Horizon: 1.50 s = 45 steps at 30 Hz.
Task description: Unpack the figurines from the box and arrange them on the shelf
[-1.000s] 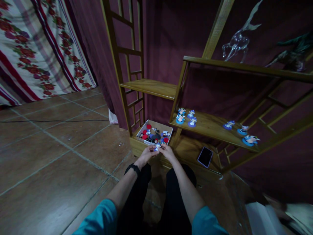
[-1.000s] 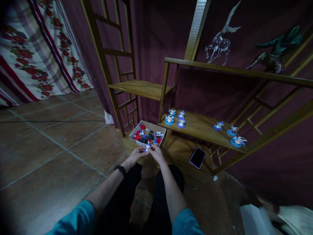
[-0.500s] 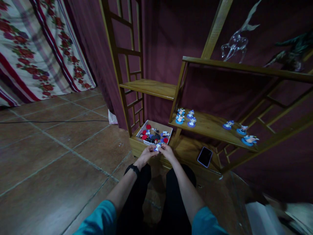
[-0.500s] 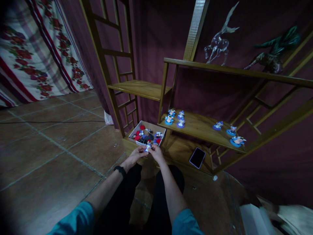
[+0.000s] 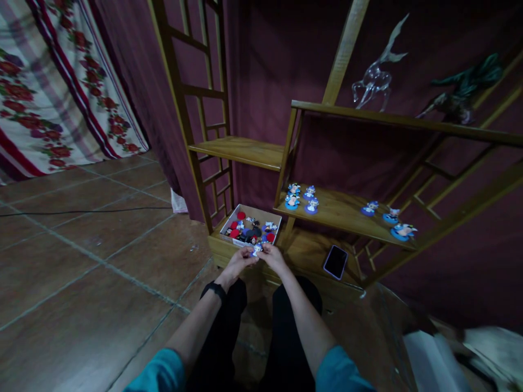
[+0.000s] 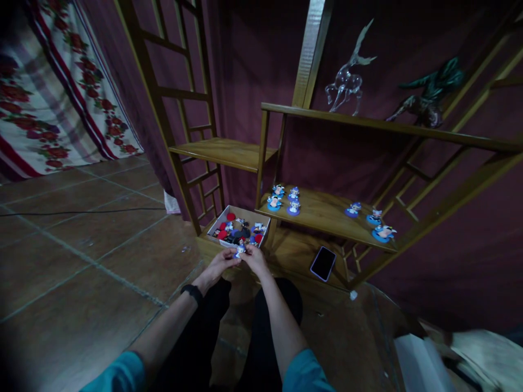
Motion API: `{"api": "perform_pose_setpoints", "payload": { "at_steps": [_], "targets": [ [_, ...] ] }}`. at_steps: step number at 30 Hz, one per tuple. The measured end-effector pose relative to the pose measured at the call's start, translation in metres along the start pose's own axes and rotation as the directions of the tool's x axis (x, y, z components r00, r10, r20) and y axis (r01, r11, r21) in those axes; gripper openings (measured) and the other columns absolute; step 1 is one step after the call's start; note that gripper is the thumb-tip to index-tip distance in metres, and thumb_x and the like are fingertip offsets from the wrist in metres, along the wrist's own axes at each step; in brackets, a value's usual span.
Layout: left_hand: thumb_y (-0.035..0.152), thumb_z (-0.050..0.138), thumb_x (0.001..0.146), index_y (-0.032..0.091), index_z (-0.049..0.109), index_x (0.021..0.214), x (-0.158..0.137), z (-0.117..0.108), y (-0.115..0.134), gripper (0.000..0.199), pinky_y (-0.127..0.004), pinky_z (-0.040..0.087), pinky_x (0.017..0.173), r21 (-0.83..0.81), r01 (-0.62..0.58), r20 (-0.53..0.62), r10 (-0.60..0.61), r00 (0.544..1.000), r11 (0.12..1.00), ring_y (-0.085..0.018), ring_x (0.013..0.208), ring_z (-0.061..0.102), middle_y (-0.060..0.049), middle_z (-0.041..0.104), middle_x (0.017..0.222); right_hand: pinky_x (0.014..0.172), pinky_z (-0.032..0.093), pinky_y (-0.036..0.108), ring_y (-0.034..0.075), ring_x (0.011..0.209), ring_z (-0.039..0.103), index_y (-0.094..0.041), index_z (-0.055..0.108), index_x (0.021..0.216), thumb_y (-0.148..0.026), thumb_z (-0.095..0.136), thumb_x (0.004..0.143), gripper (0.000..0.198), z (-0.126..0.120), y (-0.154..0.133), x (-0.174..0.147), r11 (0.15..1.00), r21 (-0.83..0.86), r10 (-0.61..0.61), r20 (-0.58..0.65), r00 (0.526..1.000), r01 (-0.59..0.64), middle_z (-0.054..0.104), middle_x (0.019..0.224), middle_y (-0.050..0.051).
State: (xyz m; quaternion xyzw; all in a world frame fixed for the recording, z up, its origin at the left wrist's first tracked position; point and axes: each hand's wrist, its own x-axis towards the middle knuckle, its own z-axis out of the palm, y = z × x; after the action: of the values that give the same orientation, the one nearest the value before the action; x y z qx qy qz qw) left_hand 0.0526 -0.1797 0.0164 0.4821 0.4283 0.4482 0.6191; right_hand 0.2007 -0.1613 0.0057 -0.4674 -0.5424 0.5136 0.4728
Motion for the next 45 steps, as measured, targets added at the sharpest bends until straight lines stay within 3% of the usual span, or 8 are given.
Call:
{"api": "perform_pose_setpoints", "payload": {
  "at_steps": [19, 28, 32, 36, 38, 40, 42, 45],
  "targets": [
    [0.033, 0.078, 0.051, 0.016, 0.063, 0.088, -0.003, 0.007, 0.016, 0.044, -0.026, 0.042, 0.063, 0.072, 0.039, 0.003, -0.039, 0.999, 0.997, -0.017, 0.070, 0.059, -0.004, 0.066, 0.079, 0.073, 0.048, 0.029, 0.015, 0.072, 0.061, -0.020, 0.062, 0.081, -0.020, 0.067, 0.061, 0.021, -0.004, -0.002, -0.001, 1.000, 0.024, -0.001, 0.007, 1.000, 0.001, 0.066, 0.076, -0.003],
    [0.036, 0.073, 0.062, 0.016, 0.059, 0.104, -0.004, 0.003, 0.021, 0.049, -0.026, 0.043, 0.063, -0.006, 0.102, 0.060, -0.101, 0.993, 0.995, -0.016, 0.071, 0.061, -0.006, 0.066, 0.083, 0.073, 0.048, 0.030, 0.015, 0.071, 0.060, -0.021, 0.062, 0.079, -0.023, 0.067, 0.061, 0.019, -0.023, -0.021, -0.012, 0.996, 0.090, -0.015, -0.093, 0.996, 0.023, 0.064, 0.075, -0.002],
    [0.037, 0.072, 0.062, 0.017, 0.058, 0.106, -0.003, -0.005, 0.022, 0.051, -0.027, 0.045, 0.065, 0.005, 0.119, 0.054, -0.119, 0.991, 0.993, -0.017, 0.073, 0.061, -0.007, 0.066, 0.087, 0.075, 0.048, 0.031, 0.017, 0.077, 0.061, -0.021, 0.061, 0.081, -0.029, 0.069, 0.062, 0.022, -0.060, -0.056, -0.041, 0.990, 0.099, -0.084, -0.164, 0.983, 0.101, 0.064, 0.079, -0.001],
    [0.038, 0.072, 0.063, 0.018, 0.059, 0.107, 0.001, -0.012, 0.021, 0.049, -0.027, 0.046, 0.066, 0.015, 0.132, 0.047, -0.132, 0.990, 0.991, -0.018, 0.076, 0.062, -0.007, 0.066, 0.089, 0.080, 0.046, 0.031, 0.017, 0.085, 0.060, -0.022, 0.061, 0.094, -0.032, 0.066, 0.067, 0.030, -0.127, -0.115, -0.078, 0.969, -0.024, -0.245, -0.224, 0.943, 0.246, 0.064, 0.090, 0.001],
    [0.038, 0.072, 0.063, 0.017, 0.059, 0.106, 0.003, -0.015, 0.019, 0.049, -0.027, 0.046, 0.065, 0.014, 0.144, 0.041, -0.145, 0.989, 0.989, -0.018, 0.076, 0.062, -0.008, 0.067, 0.089, 0.081, 0.046, 0.030, 0.017, 0.088, 0.059, -0.021, 0.059, 0.100, -0.032, 0.064, 0.069, 0.034, -0.168, -0.146, -0.088, 0.948, -0.111, -0.319, -0.320, 0.892, 0.299, 0.064, 0.096, 0.003],
    [0.038, 0.073, 0.062, 0.018, 0.060, 0.104, 0.005, -0.016, 0.018, 0.048, -0.027, 0.047, 0.066, 0.006, 0.149, 0.037, -0.149, 0.988, 0.989, -0.018, 0.076, 0.062, -0.008, 0.067, 0.089, 0.079, 0.046, 0.029, 0.016, 0.085, 0.059, -0.020, 0.056, 0.105, -0.031, 0.063, 0.069, 0.038, -0.210, -0.171, -0.090, 0.916, -0.213, -0.400, -0.451, 0.798, 0.340, 0.063, 0.094, 0.004],
    [0.038, 0.073, 0.061, 0.018, 0.061, 0.103, 0.006, -0.015, 0.018, 0.049, -0.026, 0.047, 0.066, 0.002, 0.148, 0.037, -0.148, 0.988, 0.989, -0.018, 0.076, 0.062, -0.007, 0.067, 0.089, 0.074, 0.046, 0.027, 0.014, 0.077, 0.058, -0.020, 0.053, 0.108, -0.028, 0.060, 0.069, 0.040, -0.248, -0.185, -0.087, 0.882, -0.361, -0.459, -0.508, 0.729, 0.304, 0.061, 0.088, 0.002],
    [0.038, 0.074, 0.060, 0.017, 0.061, 0.104, 0.006, -0.014, 0.018, 0.050, -0.026, 0.047, 0.067, 0.000, 0.157, 0.039, -0.157, 0.987, 0.988, -0.018, 0.077, 0.062, -0.008, 0.068, 0.089, 0.068, 0.046, 0.026, 0.012, 0.067, 0.056, -0.021, 0.053, 0.109, -0.024, 0.054, 0.071, 0.038, -0.290, -0.192, -0.081, 0.804, -0.585, -0.457, -0.499, 0.736, 0.102, 0.060, 0.080, -0.001]
  ]
}}
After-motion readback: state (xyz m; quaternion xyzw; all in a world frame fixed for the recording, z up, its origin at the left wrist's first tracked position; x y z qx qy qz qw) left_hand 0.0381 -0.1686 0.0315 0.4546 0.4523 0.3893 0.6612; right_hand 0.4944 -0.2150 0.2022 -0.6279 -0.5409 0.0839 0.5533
